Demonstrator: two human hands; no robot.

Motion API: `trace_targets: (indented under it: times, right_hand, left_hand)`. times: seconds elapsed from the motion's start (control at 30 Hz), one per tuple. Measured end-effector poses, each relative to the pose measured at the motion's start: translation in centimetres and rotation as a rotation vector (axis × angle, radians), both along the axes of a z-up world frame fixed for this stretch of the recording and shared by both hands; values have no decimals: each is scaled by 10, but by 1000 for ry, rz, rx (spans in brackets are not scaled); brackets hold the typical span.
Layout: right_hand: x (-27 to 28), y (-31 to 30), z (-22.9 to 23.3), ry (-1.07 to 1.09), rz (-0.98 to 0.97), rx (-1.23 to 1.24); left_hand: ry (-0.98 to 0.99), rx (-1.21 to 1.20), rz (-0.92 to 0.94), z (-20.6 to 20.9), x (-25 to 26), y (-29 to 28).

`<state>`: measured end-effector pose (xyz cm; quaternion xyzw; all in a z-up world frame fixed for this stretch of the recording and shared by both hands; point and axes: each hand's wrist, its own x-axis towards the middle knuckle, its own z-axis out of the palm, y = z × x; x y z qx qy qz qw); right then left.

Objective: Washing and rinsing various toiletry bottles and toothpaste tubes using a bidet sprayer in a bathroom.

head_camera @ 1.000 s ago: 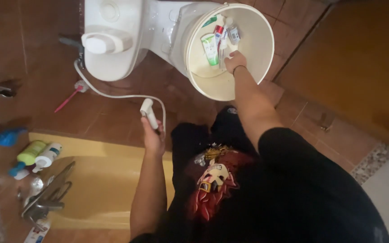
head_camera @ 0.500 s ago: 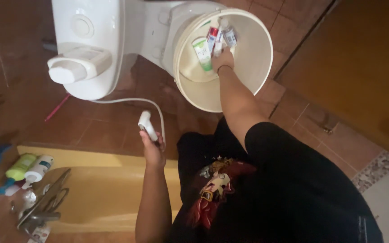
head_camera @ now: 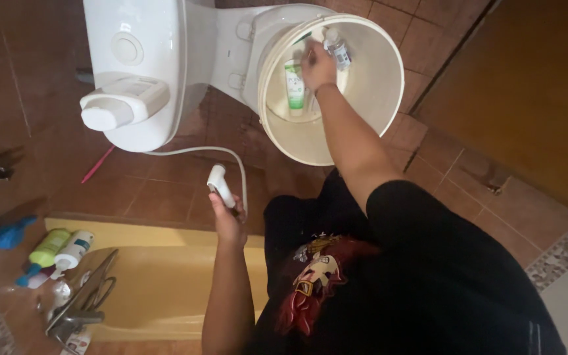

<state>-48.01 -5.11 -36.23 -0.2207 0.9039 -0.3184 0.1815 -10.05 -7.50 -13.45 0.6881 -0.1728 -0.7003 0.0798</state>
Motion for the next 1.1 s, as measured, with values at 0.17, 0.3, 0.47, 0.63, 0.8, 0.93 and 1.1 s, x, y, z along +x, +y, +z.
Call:
trace_targets:
  times: [0.17, 0.3, 0.47, 0.63, 0.8, 0.93, 1.1]
  right_hand:
    - [-2, -38, -73, 315, 824, 176]
    - [4, -53, -3, -260, 138, 182]
    - [4, -24, 30, -97, -85, 142]
    - [-4, 13, 89, -203, 178, 420]
    - [-8, 47, 38, -262, 66, 498]
    - [3, 44, 30, -229, 96, 409]
    - [31, 17, 39, -76, 289, 270]
  left_hand:
    - [-11, -12, 5, -5, 9, 6]
    - [36, -61, -16, -6, 16, 11]
    - [20, 14, 44, -10, 24, 13]
    - [66, -48, 33, -9, 12, 10]
    - [76, -21, 50, -4, 1, 7]
    - [45, -9, 44, -10, 0, 8]
    - [27, 12, 30, -16, 0, 9]
